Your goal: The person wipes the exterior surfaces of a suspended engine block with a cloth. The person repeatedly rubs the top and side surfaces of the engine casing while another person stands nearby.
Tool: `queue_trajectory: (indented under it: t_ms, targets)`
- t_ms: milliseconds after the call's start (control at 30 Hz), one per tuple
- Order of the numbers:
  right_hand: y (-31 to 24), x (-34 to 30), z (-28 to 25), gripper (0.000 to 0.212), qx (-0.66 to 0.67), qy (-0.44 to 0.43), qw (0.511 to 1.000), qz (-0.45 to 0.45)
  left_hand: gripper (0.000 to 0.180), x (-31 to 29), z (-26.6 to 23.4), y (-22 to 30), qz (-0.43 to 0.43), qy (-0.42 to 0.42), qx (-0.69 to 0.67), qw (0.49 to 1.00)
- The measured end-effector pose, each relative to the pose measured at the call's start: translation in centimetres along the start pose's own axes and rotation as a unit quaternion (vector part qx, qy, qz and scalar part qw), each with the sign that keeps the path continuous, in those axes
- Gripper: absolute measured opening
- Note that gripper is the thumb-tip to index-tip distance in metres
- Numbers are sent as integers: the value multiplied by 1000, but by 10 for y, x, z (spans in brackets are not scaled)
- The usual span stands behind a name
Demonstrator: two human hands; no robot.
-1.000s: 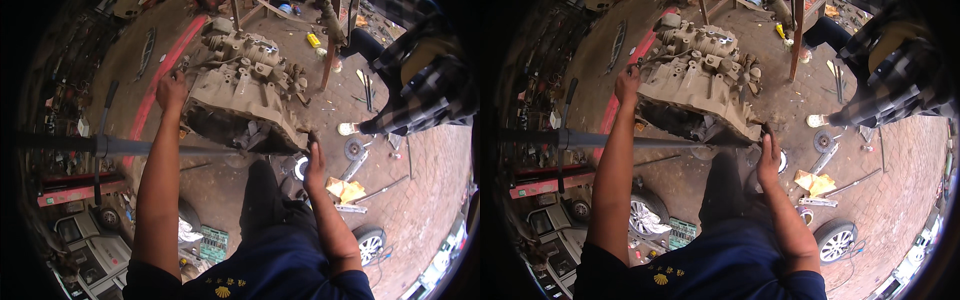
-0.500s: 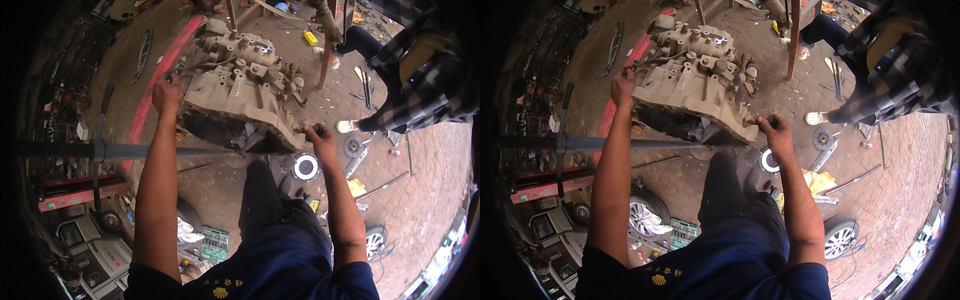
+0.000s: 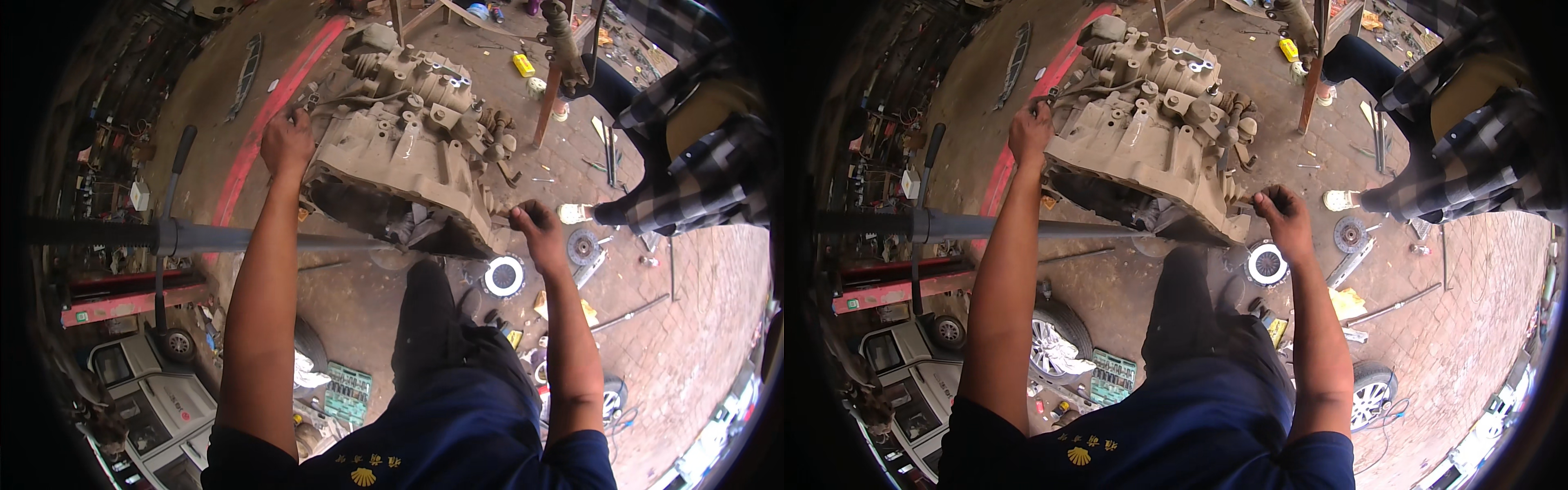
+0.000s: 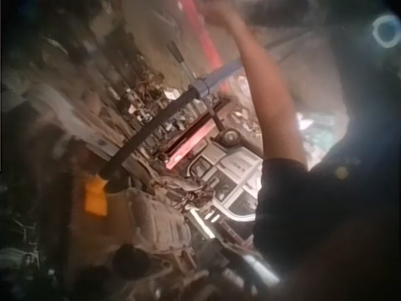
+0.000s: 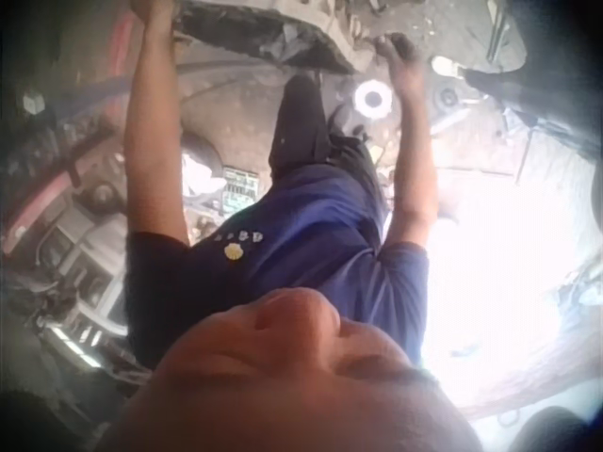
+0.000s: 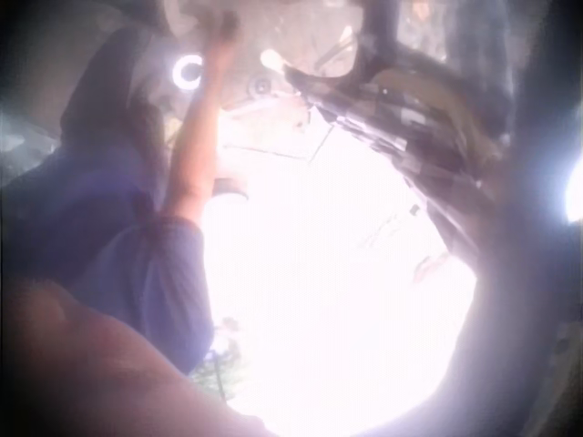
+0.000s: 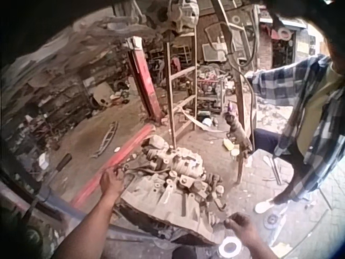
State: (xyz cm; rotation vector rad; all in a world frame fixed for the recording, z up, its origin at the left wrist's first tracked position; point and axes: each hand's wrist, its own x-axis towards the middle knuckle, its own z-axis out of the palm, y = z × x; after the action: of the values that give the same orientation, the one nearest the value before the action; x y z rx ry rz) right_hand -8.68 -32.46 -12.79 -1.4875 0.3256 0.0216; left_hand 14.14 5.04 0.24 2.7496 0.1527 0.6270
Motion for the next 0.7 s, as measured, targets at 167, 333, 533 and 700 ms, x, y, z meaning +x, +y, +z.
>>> queue_trajectory:
  t_ms: [167,333,533,700]
  targets:
    - [-2,12,0,23,-20,5,999,-25,40,1,-1,1,-10,-17,25,999]
    - [-12,18,-10,25,-55,-109,992,41,41,0,-2,2,-22,-21,33,999]
    - [-20,34,-29,21,-95,-256,960,61,40,0,-2,5,-23,-20,17,999]
    - [-44,50,-21,19,-233,-192,952,-45,39,-1,-2,3,-26,-13,20,999]
